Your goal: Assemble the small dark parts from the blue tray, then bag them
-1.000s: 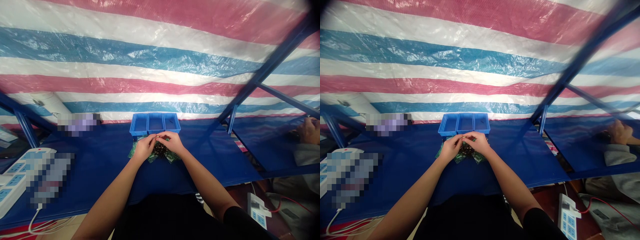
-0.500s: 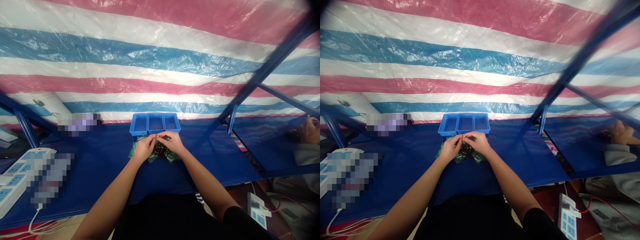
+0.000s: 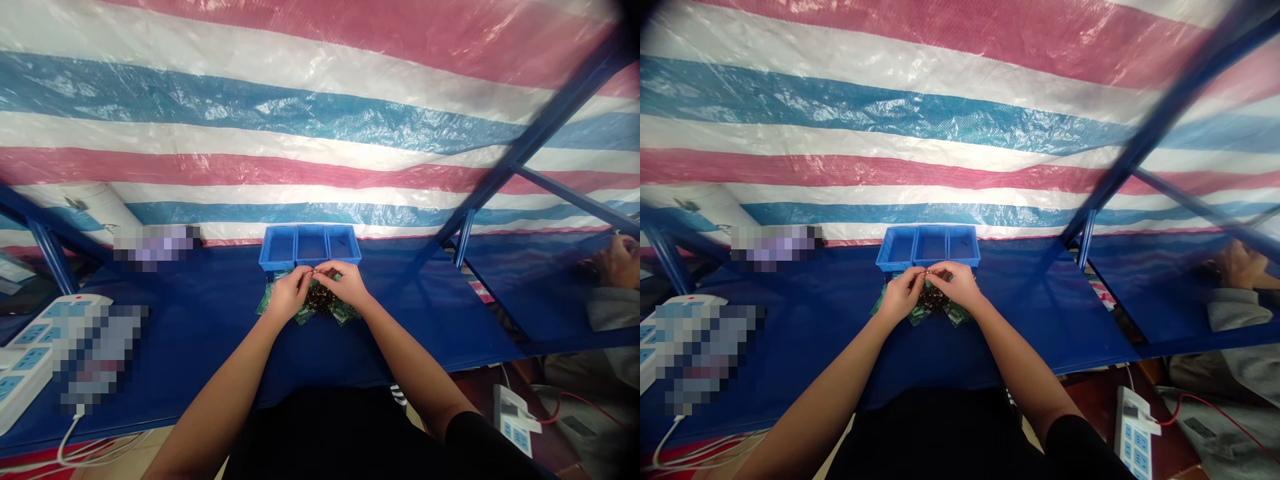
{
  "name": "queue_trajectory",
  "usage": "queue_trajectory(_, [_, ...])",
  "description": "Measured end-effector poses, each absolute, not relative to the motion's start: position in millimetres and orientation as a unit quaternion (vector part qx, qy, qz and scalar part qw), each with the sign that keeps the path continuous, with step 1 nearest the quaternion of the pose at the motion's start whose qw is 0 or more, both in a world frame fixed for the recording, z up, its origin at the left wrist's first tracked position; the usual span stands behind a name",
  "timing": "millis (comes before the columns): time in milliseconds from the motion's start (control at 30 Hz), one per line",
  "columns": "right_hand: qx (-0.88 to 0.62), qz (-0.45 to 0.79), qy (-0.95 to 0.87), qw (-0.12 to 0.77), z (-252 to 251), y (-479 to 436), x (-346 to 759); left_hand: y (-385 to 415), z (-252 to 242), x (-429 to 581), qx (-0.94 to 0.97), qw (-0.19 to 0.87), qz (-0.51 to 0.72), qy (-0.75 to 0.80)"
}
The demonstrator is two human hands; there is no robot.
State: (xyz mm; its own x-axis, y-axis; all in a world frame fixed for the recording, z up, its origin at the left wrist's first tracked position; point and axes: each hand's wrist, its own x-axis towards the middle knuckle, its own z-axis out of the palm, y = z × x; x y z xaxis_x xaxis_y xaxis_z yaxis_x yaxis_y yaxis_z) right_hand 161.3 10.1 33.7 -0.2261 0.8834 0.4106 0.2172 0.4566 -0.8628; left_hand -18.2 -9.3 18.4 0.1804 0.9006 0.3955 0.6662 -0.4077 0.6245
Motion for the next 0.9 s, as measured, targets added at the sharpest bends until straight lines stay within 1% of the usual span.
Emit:
queue_trajectory(333, [-0.409, 0.31, -0.726, 0.457, 32.1, 11.3, 163.5, -10.8, 20.3, -17.3, 0.739, 0.152, 0.385, 0.532])
queue_trajectory(567, [-0.399, 0.31, -0.722, 0.473, 31.4, 11.3, 162.5, -11.1, 21.5, -17.3, 0.743, 0.156, 0.387, 0.523])
queue_trajectory(900, [-0.4, 0.33, -0.713, 0.472, 34.7, 10.0, 161.9, -10.5, 20.4, -16.6, 0.741, 0.143, 0.402, 0.519])
